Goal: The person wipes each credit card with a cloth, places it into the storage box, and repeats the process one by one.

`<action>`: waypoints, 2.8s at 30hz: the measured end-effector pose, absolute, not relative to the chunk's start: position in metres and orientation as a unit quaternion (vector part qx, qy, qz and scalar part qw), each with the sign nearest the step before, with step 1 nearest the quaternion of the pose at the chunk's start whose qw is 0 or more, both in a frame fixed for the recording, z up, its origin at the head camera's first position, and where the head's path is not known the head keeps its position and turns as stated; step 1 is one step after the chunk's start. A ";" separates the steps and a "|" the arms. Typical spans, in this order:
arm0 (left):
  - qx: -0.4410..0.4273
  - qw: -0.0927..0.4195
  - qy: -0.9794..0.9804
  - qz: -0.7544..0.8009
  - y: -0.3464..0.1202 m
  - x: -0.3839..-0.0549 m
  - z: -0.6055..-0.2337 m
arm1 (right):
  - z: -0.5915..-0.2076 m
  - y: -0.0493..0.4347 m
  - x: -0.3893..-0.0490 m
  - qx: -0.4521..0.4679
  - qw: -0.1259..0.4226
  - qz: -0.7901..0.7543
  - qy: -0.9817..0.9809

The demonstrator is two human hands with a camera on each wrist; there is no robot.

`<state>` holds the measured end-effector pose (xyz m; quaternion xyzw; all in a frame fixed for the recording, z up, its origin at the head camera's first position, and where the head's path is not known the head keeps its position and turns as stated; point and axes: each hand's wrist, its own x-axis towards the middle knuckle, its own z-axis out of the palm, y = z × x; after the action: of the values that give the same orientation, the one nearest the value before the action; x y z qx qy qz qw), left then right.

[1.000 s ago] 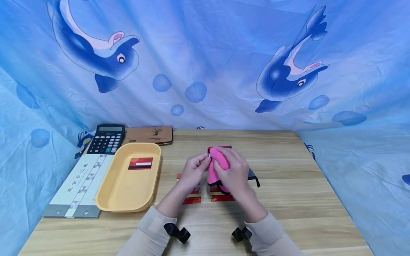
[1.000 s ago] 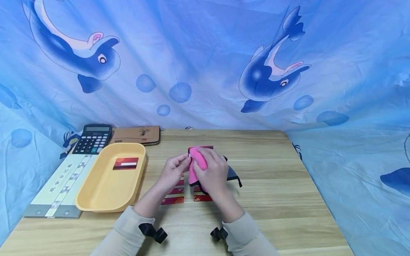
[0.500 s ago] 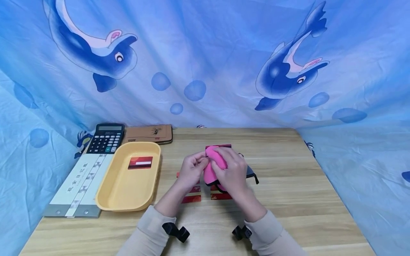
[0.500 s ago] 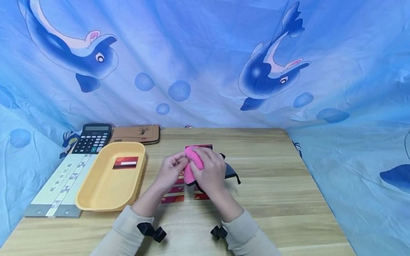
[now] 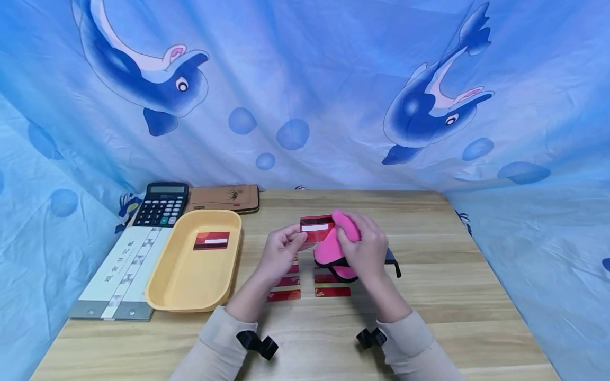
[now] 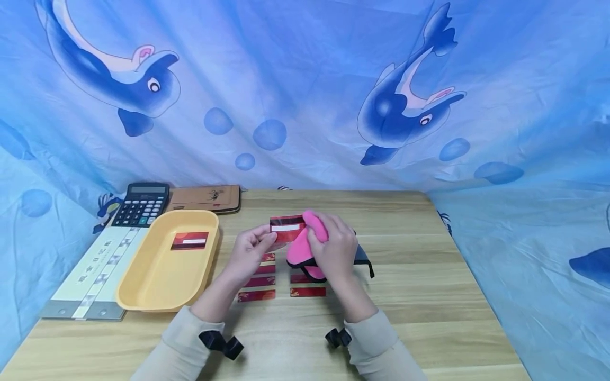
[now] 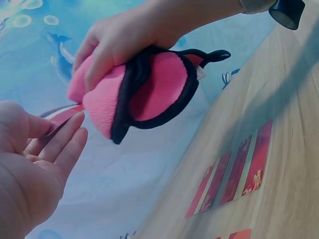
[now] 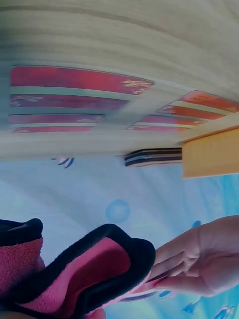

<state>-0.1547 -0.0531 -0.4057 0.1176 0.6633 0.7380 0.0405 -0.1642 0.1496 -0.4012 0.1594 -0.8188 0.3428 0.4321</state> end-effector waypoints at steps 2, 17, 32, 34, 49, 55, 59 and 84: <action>0.100 0.036 0.661 0.743 -0.055 -0.156 -0.405 | -0.403 0.155 -0.166 0.153 0.436 0.344 -0.817; -0.007 -0.008 0.641 0.767 -0.104 -0.164 -0.387 | -0.408 0.186 -0.166 0.117 0.425 0.367 -0.819; -0.083 -0.086 0.676 0.727 -0.163 -0.173 -0.384 | -0.411 0.202 -0.168 0.096 0.426 0.368 -0.821; -0.089 -0.095 0.671 0.730 -0.170 -0.176 -0.386 | -0.411 0.204 -0.169 0.093 0.427 0.369 -0.820; -0.175 -0.082 0.681 0.706 -0.216 -0.185 -0.404 | -0.413 0.210 -0.168 0.076 0.427 0.366 -0.824; -0.208 -0.072 0.706 0.673 -0.233 -0.188 -0.416 | -0.414 0.213 -0.169 0.078 0.431 0.363 -0.822; -0.216 -0.055 0.722 0.656 -0.239 -0.190 -0.423 | -0.416 0.215 -0.168 0.078 0.430 0.365 -0.822; -0.175 0.030 0.893 0.413 -0.259 -0.193 -0.447 | -0.419 0.221 -0.167 0.069 0.423 0.363 -0.827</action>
<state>-0.1932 -0.2592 -0.4472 -0.1752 0.8933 0.4128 0.0302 -0.1671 0.2212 -0.4194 0.0692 -0.8272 0.3633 0.4231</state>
